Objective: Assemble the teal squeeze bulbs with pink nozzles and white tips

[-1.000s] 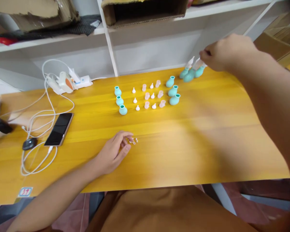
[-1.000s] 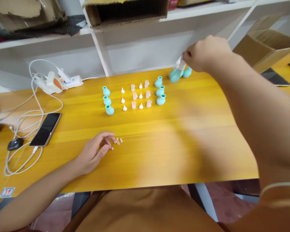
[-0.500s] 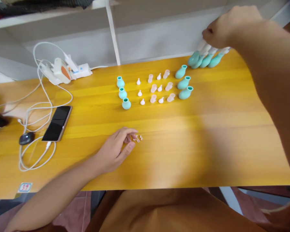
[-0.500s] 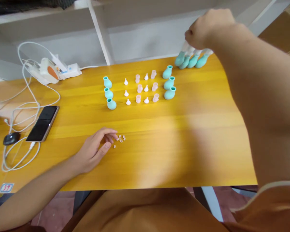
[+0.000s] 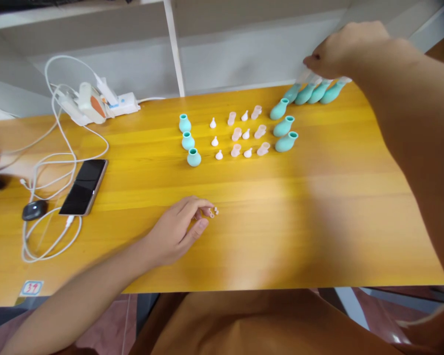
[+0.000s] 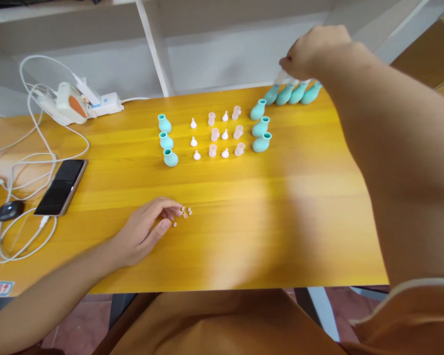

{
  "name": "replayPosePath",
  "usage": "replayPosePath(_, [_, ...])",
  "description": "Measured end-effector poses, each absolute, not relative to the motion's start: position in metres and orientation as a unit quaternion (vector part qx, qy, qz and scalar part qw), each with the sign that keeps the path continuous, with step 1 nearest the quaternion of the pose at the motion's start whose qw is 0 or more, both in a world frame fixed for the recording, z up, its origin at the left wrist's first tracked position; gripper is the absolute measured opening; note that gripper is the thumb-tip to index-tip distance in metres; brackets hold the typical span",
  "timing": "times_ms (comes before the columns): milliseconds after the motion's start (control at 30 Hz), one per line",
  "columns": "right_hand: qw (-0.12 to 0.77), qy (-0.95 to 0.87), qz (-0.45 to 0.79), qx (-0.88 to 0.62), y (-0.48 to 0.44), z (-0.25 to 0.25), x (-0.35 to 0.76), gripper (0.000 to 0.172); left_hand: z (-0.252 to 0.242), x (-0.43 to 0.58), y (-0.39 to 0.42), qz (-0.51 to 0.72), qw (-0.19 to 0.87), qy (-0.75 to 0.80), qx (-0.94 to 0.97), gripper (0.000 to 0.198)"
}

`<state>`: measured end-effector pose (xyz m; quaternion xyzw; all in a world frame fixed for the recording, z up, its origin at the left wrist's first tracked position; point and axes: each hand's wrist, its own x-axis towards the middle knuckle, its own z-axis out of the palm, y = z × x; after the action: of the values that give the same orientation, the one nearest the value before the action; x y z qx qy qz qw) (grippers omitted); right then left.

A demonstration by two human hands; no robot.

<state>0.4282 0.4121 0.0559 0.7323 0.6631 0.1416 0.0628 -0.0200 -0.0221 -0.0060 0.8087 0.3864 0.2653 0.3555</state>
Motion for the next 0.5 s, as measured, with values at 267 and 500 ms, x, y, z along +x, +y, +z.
replayPosePath(267, [0.031,0.703,0.165,0.691,0.413,0.054,0.432,0.092,-0.002,-0.019,-0.022,0.256,0.355,0.395,0.808,0.026])
replayPosePath(500, [0.027,0.718,0.192,0.668,0.405,0.055,0.425,0.1,0.0,-0.019,-0.022,0.234,0.34,0.396,0.821,0.025])
